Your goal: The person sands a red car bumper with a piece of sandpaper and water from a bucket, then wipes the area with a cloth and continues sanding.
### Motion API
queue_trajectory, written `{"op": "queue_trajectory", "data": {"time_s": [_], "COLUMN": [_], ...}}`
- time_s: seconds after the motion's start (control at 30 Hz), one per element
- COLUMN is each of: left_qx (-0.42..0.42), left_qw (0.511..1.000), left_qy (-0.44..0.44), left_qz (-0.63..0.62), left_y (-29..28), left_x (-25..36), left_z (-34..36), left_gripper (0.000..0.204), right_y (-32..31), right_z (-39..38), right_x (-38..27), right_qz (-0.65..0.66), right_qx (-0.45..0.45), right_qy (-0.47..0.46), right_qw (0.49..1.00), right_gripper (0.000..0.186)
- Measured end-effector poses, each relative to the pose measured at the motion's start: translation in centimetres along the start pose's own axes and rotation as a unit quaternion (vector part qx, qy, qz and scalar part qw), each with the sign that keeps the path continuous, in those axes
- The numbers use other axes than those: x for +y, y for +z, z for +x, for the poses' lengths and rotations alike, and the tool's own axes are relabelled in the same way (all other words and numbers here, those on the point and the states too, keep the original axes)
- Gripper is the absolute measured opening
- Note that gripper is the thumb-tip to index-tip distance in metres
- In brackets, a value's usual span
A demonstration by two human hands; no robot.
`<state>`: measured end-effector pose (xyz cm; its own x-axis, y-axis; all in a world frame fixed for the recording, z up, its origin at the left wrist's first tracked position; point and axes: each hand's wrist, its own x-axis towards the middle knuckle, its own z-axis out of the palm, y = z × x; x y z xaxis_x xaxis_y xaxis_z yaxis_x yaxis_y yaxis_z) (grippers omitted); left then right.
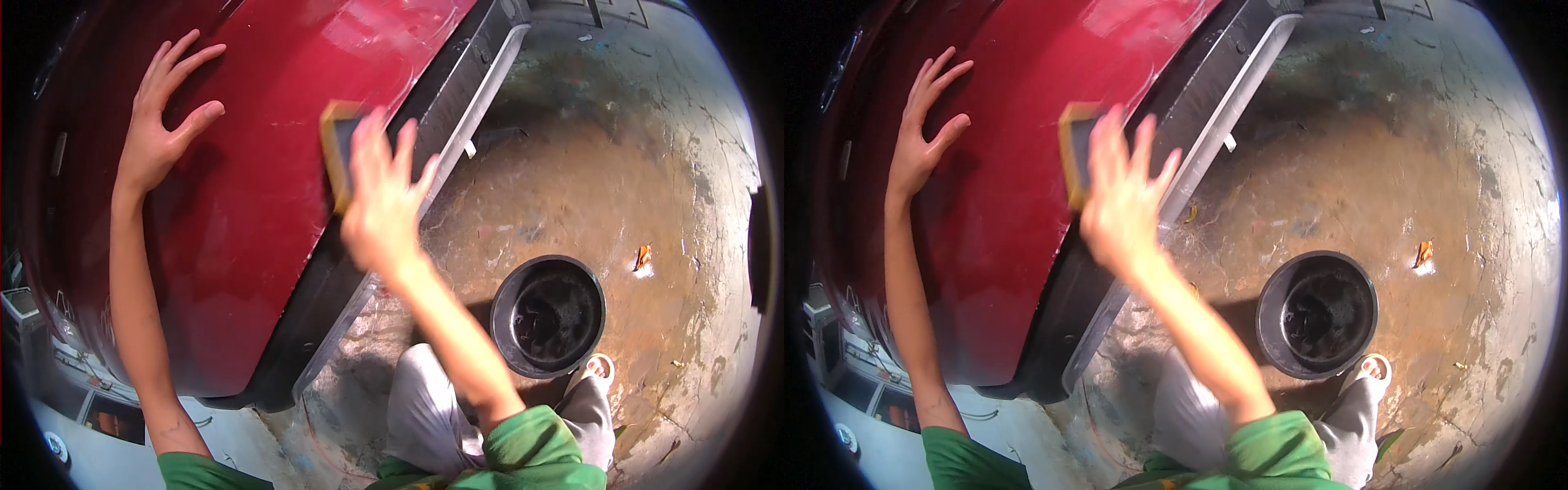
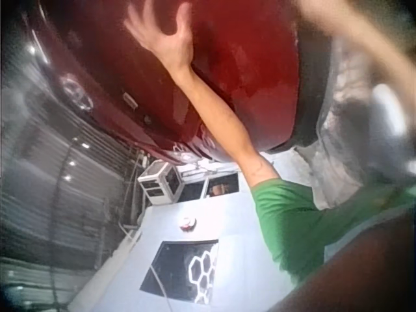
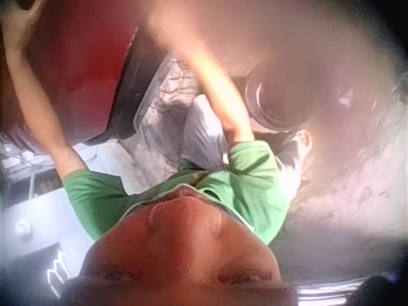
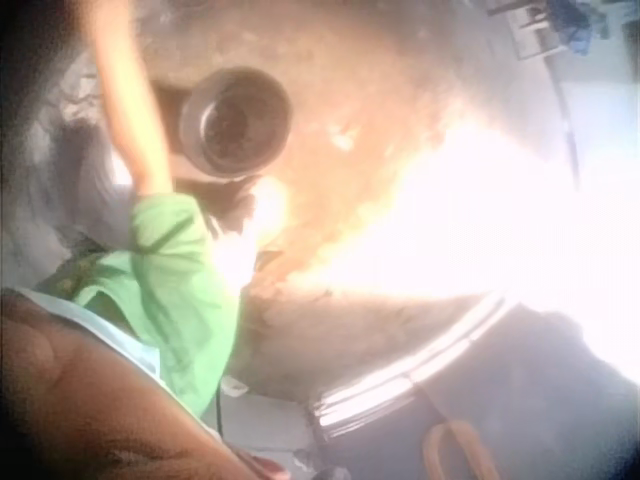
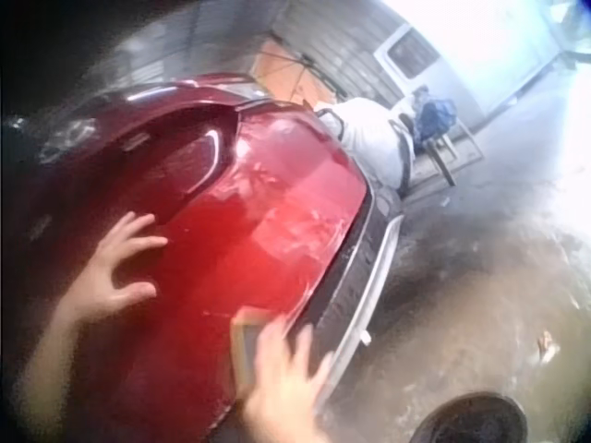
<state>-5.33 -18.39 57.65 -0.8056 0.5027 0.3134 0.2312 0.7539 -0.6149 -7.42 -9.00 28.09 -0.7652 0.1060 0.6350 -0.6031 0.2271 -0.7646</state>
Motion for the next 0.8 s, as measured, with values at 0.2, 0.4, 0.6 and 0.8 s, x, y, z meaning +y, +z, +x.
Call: {"op": "queue_trajectory", "data": {"time_s": [0.2, 0.4, 0.6, 0.8], "left_qx": [0.001, -0.019, -0.012, -0.036], "left_qw": [1.000, 1.000, 0.999, 0.997], "left_qy": [-0.013, -0.008, 0.021, -0.062], "left_qz": [-0.018, -0.009, -0.021, -0.018], "left_y": [-0.4, -0.4, -0.6, -1.5], "left_x": [0.0, -0.2, -0.3, 2.5], "left_z": [-0.4, -0.3, 0.1, 0.9], "left_gripper": [0.060, 0.060, 0.060, 0.057], "right_y": [0.9, 1.4, 0.6, 0.6], "right_z": [2.7, 5.6, 1.8, 8.4], "right_x": [1.3, 0.3, -4.1, 1.2], "right_qz": [-0.079, -0.039, -0.015, -0.107], "right_qx": [0.034, 0.069, 0.021, 0.110], "right_qy": [-0.031, -0.043, -0.120, -0.073], "right_qw": [0.996, 0.996, 0.992, 0.985], "right_gripper": [0.082, 0.078, 0.077, 0.077]}}
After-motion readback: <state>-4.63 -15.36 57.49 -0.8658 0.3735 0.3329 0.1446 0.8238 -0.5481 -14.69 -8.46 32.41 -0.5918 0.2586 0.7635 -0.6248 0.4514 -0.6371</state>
